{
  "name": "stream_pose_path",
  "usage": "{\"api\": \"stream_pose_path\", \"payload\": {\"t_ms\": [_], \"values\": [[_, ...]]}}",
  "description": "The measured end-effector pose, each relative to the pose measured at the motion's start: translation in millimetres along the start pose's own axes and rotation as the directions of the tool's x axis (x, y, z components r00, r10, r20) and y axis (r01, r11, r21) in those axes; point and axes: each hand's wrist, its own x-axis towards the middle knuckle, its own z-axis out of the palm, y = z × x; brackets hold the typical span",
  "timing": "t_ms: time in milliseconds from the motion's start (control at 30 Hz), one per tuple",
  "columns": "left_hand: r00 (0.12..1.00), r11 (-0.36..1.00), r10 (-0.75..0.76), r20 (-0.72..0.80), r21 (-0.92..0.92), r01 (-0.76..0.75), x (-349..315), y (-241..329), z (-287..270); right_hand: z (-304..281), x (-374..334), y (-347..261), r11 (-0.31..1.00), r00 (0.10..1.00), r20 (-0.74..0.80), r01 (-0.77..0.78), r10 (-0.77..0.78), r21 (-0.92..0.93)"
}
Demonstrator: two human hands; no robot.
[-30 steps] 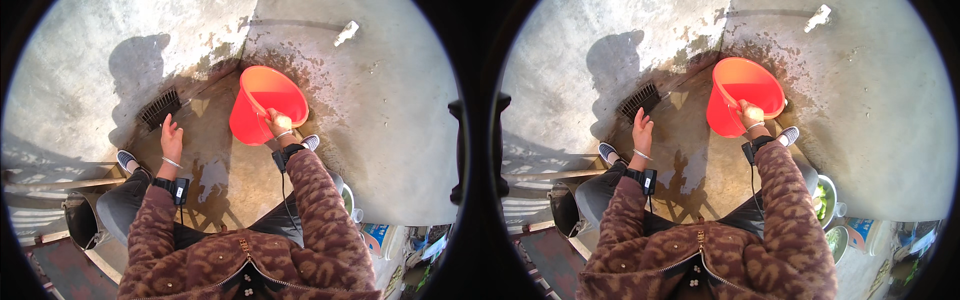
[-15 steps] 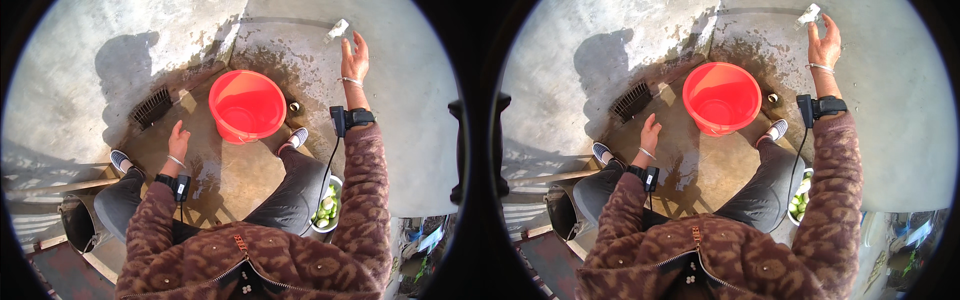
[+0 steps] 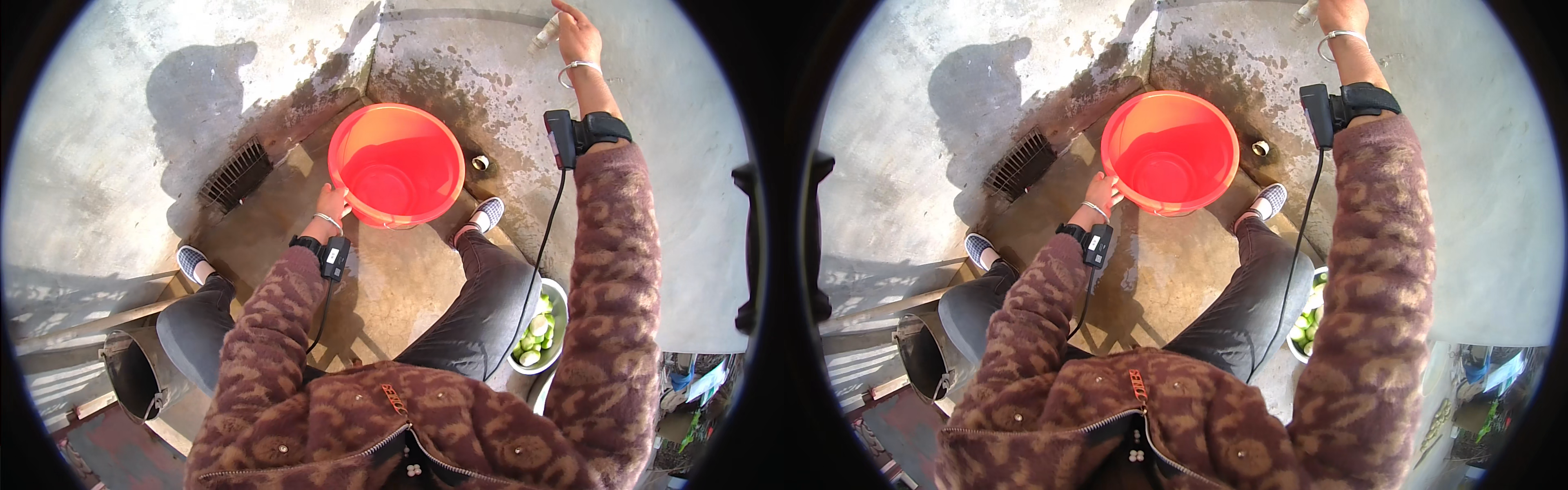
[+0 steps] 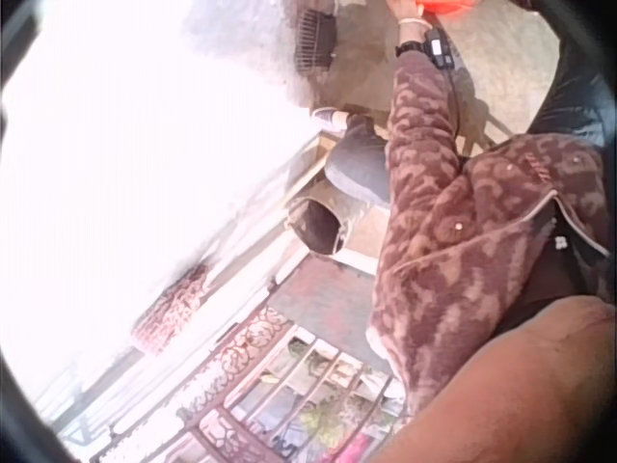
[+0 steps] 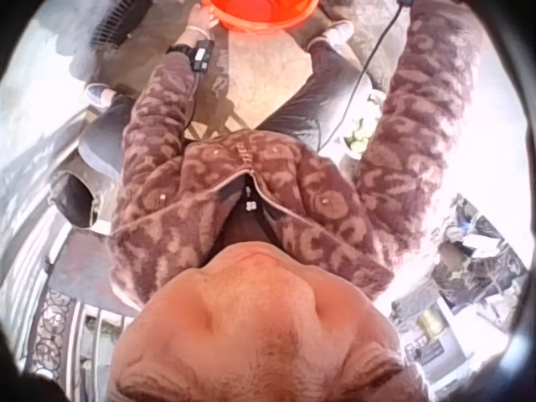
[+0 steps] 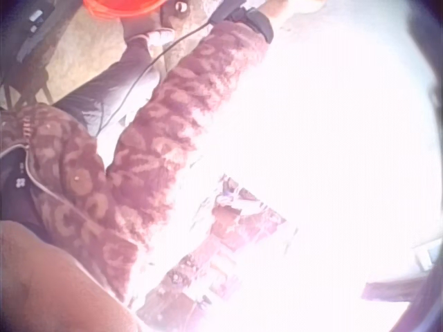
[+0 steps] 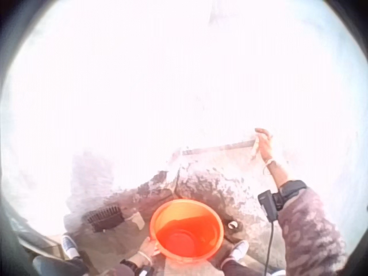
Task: The person washes small round vegetables in a red bucket, then transfers them to a white bowl. They rinse the bucket under a tap, wipe its interior, and refill it with water.
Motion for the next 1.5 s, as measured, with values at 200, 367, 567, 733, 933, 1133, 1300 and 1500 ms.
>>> {"api": "stream_pose_path", "payload": {"t_ms": [200,367,567,733,933,1133,1300,1500], "values": [[0.995,0.999,0.035,0.091,0.034,-0.038,3,-9,37,-10,-15,10,0.991,0.996,0.07,0.045,-0.054,0.124],[0.961,0.982,-0.123,0.246,0.17,0.082,-4,-19,38,-7,-16,-7,0.99,0.995,0.083,0.043,-0.055,0.133],[0.995,0.963,-0.035,0.093,0.268,0.008,-31,23,-13,-2,-31,-27,0.995,0.996,0.028,0.088,-0.087,-0.04],[0.985,0.917,0.166,0.045,0.36,-0.171,-88,105,-57,3,-48,-50,0.974,0.995,-0.027,0.093,-0.101,-0.206],[0.945,0.859,0.328,-0.017,0.422,-0.29,-184,175,-85,-6,-60,-71,0.957,0.992,-0.093,0.056,-0.086,-0.286],[0.931,0.863,0.355,0.079,0.356,-0.359,-202,181,-51,-6,-65,-76,0.949,0.993,-0.091,0.049,-0.081,-0.313],[0.921,0.915,0.285,0.266,0.212,-0.344,-164,145,-6,6,-65,-65,0.94,0.996,-0.062,0.044,-0.069,-0.337],[0.907,0.955,0.266,0.326,0.036,-0.293,-101,115,56,6,-45,-43,0.931,0.997,-0.047,0.045,-0.066,-0.361]]}}
